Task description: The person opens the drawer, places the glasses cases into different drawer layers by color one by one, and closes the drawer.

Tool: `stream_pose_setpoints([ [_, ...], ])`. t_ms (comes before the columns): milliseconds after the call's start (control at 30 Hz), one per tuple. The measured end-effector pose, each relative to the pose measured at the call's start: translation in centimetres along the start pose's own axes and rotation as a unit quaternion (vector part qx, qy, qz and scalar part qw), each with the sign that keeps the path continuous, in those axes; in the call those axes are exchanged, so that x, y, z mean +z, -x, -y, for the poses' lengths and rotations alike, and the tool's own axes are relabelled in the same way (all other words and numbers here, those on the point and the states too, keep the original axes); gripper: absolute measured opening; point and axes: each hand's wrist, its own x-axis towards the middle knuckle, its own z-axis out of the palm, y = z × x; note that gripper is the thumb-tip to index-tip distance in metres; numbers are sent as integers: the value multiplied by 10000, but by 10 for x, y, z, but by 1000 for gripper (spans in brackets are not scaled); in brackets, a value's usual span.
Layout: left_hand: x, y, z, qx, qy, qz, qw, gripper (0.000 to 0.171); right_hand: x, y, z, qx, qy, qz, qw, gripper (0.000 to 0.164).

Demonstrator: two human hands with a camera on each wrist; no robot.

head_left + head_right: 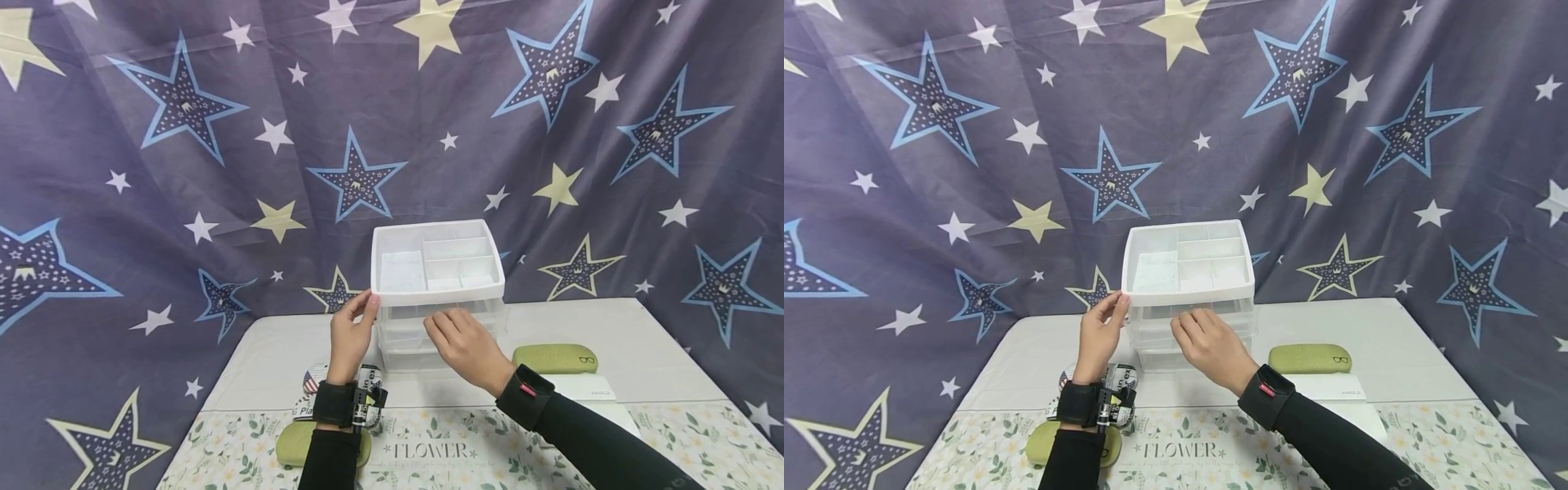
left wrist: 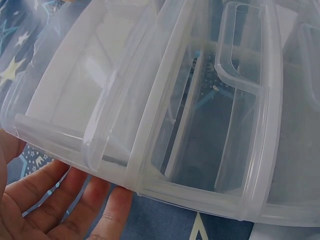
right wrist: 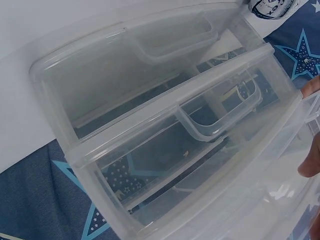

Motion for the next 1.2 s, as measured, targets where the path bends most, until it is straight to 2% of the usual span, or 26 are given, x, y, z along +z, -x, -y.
stream_pose_setpoints([
  [333, 0, 0, 0, 59, -27, 6, 10000, 45, -6, 1, 3, 45, -98, -27, 9999, 24],
  [1200, -1, -1, 4, 153, -41, 54, 9999, 46, -20, -3, 10, -22, -153, -178, 9997, 27],
])
